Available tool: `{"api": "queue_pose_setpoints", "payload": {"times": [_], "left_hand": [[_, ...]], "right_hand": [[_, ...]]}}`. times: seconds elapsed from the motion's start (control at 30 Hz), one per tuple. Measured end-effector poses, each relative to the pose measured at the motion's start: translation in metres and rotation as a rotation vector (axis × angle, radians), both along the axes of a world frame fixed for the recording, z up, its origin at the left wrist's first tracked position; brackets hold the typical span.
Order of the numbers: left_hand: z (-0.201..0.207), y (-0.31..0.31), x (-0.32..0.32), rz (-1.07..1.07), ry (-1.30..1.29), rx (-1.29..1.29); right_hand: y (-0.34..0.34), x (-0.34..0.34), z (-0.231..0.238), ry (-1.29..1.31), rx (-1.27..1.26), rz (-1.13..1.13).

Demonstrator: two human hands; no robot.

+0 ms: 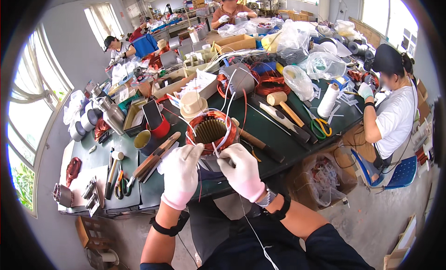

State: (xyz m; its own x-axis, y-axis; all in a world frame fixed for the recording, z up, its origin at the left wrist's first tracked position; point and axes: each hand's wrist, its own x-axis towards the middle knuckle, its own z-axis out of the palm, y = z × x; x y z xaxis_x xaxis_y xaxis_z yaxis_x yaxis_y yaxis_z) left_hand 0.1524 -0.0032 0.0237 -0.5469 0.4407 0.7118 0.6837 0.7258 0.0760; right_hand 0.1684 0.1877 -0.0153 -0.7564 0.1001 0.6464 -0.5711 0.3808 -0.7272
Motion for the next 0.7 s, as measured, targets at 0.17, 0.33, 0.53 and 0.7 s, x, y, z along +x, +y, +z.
{"api": "queue_pose_setpoints", "payload": {"times": [0.17, 0.33, 0.53, 0.7], "left_hand": [[-0.008, 0.0, 0.001, -0.164, -0.032, 0.045], [-0.008, 0.0, -0.006, -0.216, -0.011, 0.008], [-0.003, 0.001, -0.006, -0.005, 0.099, -0.205], [-0.001, 0.009, -0.004, 0.037, 0.109, -0.158]], "right_hand": [[0.027, 0.014, 0.026, -0.765, -0.545, 0.348], [0.052, 0.021, 0.046, -0.821, -0.622, 0.432], [0.064, 0.036, 0.061, -0.741, -0.656, 0.414], [0.041, 0.067, 0.055, -0.321, -0.188, 0.193]]}}
